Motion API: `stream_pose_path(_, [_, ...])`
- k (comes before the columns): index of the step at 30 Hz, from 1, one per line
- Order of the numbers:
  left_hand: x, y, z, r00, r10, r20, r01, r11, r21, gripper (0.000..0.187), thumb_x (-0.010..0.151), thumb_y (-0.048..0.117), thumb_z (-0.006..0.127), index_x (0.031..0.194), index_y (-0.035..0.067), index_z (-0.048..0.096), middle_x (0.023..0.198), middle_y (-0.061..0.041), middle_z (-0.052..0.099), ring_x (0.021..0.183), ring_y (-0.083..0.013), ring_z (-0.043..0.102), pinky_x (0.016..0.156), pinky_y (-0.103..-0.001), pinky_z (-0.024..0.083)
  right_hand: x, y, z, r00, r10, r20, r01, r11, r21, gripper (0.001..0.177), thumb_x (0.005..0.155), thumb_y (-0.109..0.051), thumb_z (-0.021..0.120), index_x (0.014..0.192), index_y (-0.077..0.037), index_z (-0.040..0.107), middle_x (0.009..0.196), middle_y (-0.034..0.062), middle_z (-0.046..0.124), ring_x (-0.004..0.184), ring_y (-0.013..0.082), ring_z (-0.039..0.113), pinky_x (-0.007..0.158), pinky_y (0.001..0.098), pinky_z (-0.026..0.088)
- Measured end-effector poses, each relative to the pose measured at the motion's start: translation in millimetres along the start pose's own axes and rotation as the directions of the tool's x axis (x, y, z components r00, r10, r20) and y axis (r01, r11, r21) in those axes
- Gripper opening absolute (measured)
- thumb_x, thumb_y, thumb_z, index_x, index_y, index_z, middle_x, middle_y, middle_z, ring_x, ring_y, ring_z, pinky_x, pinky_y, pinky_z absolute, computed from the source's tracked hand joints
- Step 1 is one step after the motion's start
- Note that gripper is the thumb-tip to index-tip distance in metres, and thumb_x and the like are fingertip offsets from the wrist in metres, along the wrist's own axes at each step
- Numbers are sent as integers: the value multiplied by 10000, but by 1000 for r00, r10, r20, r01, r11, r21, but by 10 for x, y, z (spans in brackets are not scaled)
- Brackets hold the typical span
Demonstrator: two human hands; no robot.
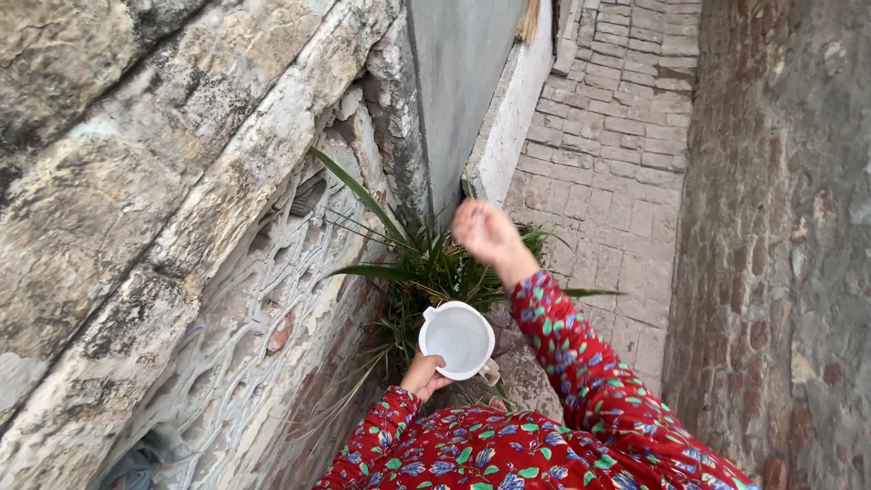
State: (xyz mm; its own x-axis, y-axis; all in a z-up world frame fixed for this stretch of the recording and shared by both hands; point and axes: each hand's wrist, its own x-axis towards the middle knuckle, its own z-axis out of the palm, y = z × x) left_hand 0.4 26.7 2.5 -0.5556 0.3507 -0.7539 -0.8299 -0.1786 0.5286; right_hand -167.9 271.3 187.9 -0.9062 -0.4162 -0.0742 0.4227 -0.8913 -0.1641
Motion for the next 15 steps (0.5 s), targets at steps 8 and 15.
stream_pose_path(8, [-60,-172,-140,999,36,-26,-38,996,-84,795,816,-60,502,1536,130,225,1403,-246,512,1189,-421,651,885,-553,633,1155,-1079,-1307,921,-129,-368,143,990,10,213,979,-77,493,783,-46,568,684,48,580,557,129,514,478,255,431])
stream_pose_path(15, [-93,-171,-180,995,34,-96,-45,992,-114,743,803,-44,536,1501,93,323,1332,-239,566,1139,-380,667,865,-518,629,1272,-1305,-642,899,-244,-363,313,938,147,125,1043,-15,537,929,-17,589,822,98,625,708,162,603,630,249,539])
